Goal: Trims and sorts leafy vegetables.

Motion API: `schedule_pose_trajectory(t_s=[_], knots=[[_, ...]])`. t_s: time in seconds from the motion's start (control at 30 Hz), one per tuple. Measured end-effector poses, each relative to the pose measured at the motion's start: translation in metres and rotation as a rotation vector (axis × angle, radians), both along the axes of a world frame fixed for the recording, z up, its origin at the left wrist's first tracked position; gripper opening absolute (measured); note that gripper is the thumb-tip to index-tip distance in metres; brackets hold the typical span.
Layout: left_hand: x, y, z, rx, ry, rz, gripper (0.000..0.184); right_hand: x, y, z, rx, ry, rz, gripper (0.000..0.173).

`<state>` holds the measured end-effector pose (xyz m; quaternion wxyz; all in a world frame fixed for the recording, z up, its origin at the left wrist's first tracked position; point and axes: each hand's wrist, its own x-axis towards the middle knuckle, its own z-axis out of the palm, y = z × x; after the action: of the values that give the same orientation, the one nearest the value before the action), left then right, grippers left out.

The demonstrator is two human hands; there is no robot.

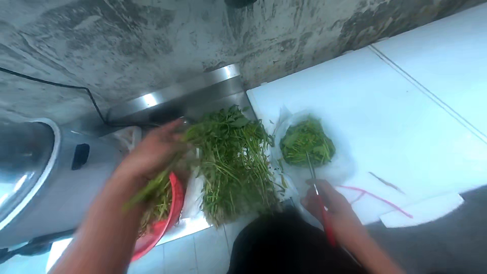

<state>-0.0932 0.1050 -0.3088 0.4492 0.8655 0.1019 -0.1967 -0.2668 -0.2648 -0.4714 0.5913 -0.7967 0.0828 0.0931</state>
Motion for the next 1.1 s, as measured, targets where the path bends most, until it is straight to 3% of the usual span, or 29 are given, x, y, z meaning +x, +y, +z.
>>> schedule_pose_trajectory(t_s=[0.13,0.33,0.43,0.5,0.57,0.63,0.83,1.1], knots=[[0.007,0.002,0.075,0.197,-0.218,-0.096,0.047,-0.013,0.002,-0.009,0.031,-0.001,-0.035,0.056],[0.043,0.02,0.156,0.227,-0.598,-0.297,0.051,-0.024,0.012,-0.014,0.102,-0.012,-0.058,0.057],[0.047,0.016,0.187,0.277,-0.674,-0.34,0.052,-0.026,0.016,-0.02,0.109,-0.043,-0.035,0.058],[0.04,0.004,0.185,0.492,-0.601,-0.376,0.052,-0.027,0.022,-0.023,0.146,-0.069,-0.031,0.057],[0.044,-0.003,0.157,0.768,-0.347,-0.456,0.039,-0.028,0.025,-0.022,0.147,-0.072,-0.017,0.058],[0.058,0.005,0.13,0.927,-0.26,-0.538,0.033,-0.026,0.025,-0.021,0.14,-0.06,-0.008,0.059],[0.054,0.01,0.131,0.919,-0.263,-0.516,0.032,-0.028,0.029,-0.024,0.16,-0.061,0.008,0.06],[0.027,-0.011,0.17,0.962,-0.328,-0.579,0.034,-0.02,0.042,-0.027,0.61,-0.039,0.144,0.068]])
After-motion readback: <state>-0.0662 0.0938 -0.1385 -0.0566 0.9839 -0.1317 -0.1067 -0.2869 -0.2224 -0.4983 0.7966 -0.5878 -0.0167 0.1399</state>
